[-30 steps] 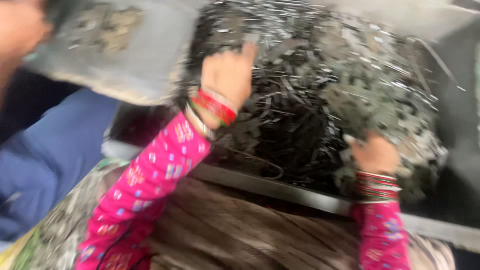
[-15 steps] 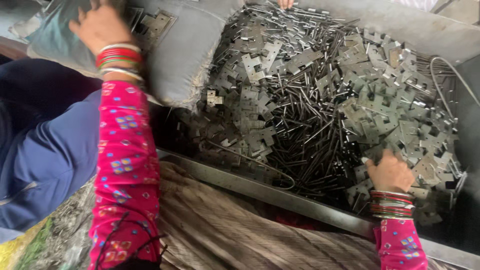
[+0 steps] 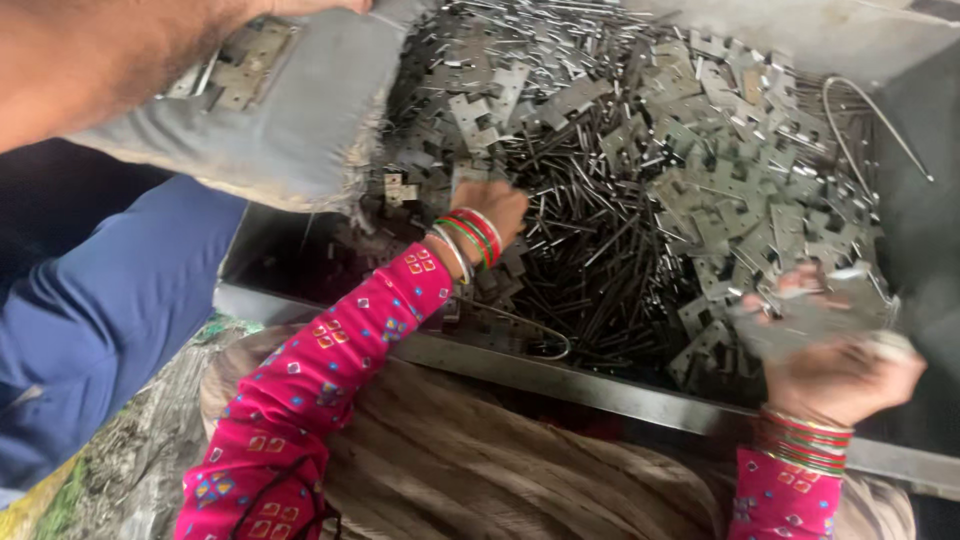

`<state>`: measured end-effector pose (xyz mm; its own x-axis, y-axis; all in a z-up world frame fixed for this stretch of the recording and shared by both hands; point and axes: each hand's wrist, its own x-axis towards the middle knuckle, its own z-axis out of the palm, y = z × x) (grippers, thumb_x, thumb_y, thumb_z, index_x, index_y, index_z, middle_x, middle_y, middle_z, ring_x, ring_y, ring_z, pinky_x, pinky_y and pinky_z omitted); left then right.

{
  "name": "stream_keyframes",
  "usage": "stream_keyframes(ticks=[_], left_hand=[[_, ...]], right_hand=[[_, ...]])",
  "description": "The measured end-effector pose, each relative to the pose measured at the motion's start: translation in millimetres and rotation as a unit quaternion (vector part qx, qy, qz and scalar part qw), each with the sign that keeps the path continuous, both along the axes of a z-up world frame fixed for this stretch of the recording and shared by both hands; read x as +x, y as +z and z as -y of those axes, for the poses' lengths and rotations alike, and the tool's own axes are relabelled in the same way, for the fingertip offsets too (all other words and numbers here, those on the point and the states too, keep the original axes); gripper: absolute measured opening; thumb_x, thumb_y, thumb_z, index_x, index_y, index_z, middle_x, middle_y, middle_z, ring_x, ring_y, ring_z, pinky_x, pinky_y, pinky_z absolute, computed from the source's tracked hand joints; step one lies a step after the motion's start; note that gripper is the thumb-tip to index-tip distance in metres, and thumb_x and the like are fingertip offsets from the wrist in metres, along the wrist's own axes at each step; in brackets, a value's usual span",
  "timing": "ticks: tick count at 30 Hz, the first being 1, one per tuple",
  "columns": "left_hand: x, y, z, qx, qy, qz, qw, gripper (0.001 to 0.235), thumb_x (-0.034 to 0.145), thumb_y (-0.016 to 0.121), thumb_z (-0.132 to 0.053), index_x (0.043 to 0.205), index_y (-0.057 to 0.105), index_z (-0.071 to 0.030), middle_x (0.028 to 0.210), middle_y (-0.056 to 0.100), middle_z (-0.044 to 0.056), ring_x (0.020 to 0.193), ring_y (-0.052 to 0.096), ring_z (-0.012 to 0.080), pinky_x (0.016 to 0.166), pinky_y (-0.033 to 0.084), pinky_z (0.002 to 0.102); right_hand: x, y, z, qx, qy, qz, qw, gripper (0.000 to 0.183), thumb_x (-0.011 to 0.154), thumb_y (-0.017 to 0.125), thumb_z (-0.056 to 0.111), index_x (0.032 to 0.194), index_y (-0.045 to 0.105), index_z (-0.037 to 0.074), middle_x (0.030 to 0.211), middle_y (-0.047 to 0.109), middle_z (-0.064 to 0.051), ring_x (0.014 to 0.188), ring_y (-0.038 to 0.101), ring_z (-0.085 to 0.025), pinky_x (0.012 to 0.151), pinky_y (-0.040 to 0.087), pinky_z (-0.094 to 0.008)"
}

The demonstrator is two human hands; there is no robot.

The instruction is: The person sorts metal hinge components and pins from a large metal tray by hand. Several individuals collaborate, picking through the bin and separating the metal plates from the thin metal pins.

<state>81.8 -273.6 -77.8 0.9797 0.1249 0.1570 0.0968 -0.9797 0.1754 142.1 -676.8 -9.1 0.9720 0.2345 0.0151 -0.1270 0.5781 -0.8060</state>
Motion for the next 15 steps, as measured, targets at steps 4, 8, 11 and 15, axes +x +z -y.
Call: stream_keyframes(ticks=[4,8,11,15], left_hand=[[15,-57,-10,0.062,0.088,-0.118,0.987,0.017,0.094,0.063,-0.022,0.093,0.08,-0.019,0.094,0.078,0.008,0.089,0.076,0.0306,0.073,0.053,0.055],[32,-85,-19,0.118,0.154,-0.156,0.969,0.02,0.091,0.061,-0.021,0.101,0.079,-0.017,0.099,0.078,0.009,0.088,0.075,0.0335,0.067,0.054,0.063],[36,-93,-38,0.064,0.155,-0.158,0.973,0.024,0.096,0.058,-0.02,0.104,0.08,-0.015,0.102,0.079,0.011,0.094,0.076,0.0344,0.071,0.056,0.058],[19,-63,-48,0.113,0.103,-0.033,0.988,0.028,0.074,0.069,-0.024,0.101,0.077,-0.023,0.111,0.072,0.015,0.104,0.071,0.0381,0.072,0.057,0.059]], right_hand=[[-19,30,3,0.128,-0.052,-0.047,0.989,0.052,0.087,0.056,0.053,0.106,0.056,0.005,0.109,0.065,-0.018,0.093,0.064,-0.027,0.083,0.051,-0.046],[-9,5,-2,-0.051,-0.028,-0.04,0.997,0.038,0.097,0.064,0.041,0.113,0.064,0.007,0.103,0.064,-0.011,0.089,0.062,-0.027,0.086,0.057,-0.052],[3,-22,-32,-0.192,0.009,-0.013,0.981,0.024,0.095,0.063,0.023,0.109,0.066,0.004,0.097,0.07,-0.011,0.083,0.069,-0.025,0.076,0.059,-0.045],[10,-39,-78,-0.509,0.025,0.274,0.816,0.021,0.097,0.075,0.019,0.108,0.07,0.003,0.091,0.071,-0.015,0.075,0.069,-0.025,0.069,0.056,-0.04]])
